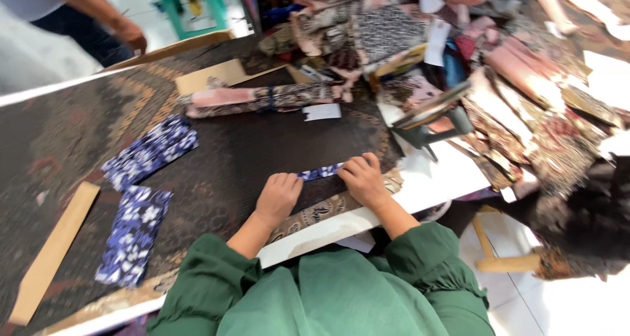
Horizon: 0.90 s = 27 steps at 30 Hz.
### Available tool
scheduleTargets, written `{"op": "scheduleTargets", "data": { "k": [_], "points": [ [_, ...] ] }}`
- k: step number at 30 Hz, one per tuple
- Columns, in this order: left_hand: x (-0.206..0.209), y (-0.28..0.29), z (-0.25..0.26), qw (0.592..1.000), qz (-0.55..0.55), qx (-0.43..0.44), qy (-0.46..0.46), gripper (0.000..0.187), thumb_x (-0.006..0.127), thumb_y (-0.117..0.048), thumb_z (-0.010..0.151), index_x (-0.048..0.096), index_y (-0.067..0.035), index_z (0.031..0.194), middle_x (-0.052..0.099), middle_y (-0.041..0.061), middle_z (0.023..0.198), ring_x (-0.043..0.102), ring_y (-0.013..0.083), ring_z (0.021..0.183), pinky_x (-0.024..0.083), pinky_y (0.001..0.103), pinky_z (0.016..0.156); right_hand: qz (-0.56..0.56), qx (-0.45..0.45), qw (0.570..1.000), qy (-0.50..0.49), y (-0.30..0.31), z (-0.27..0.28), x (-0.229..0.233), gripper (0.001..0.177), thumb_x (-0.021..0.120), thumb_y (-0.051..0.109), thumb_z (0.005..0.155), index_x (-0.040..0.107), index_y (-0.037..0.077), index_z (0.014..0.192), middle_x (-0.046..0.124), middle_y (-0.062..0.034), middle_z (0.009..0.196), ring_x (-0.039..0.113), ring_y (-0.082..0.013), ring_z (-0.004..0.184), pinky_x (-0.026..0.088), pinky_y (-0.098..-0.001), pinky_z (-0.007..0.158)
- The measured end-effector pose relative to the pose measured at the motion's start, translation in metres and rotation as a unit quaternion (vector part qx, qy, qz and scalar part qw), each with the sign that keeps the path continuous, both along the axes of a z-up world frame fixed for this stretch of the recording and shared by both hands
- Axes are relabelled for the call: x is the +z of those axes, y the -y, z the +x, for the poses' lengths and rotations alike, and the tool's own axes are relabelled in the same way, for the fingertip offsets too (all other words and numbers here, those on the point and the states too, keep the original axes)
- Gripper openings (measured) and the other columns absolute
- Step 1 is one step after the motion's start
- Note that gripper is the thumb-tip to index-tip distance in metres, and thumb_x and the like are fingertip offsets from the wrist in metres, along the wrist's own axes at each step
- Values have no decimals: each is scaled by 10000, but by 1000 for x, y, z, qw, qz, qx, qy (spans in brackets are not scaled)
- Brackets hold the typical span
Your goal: The person irons small patterned fabric pieces on a worktable using a handheld iron and a cardboard template. They repeatedly place the template on each piece, press with the iron, remove the template, and set the finished piece aside. The process is repeated for multiple pieces throughout the clip.
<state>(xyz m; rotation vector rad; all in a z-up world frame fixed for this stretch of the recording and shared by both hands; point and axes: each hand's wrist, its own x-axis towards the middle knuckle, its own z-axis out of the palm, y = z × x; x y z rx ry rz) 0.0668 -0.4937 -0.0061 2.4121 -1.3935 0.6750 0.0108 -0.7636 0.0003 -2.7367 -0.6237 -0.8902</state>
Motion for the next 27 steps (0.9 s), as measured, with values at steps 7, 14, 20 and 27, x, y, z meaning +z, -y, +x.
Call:
{"op": "scheduleTargets", "data": {
  "k": [7,14,20,27],
  "points": [
    [-18,35,-27,976,185,114,-21,411,552,-147,916,595,-45,1312,572,112,961,605,275,865,501,390,767,25,-27,999,0,4,-11,7,232,698,85,792,744,146,1011,646,-2,989,612,-211,1011,390,-442,994],
    [-44,67,-34,938,300,173,-6,661,520,-198,930,408,-334,1567,562,132,915,591,300,783,490,431,663,101,-59,993,17,16,-25,-13,313,713,80,707,729,86,1019,690,-78,1133,651,-251,1045,454,-461,923],
    [-48,74,-35,929,322,183,-15,664,503,-232,948,354,-286,1593,608,226,1006,642,382,871,530,521,758,315,-308,849,291,138,-40,-37,1051,801,315,1028,14,79,1683,157,-231,1743,196,-333,1607,144,-470,1340],
    [-40,78,-34,926,334,171,-30,694,496,-235,946,299,-231,1612,614,287,1085,651,420,921,534,532,757,539,-95,836,34,179,8,-10,437,781,263,1102,526,-16,1321,653,-104,1155,628,-192,1015,513,-334,961]
  ]
}}
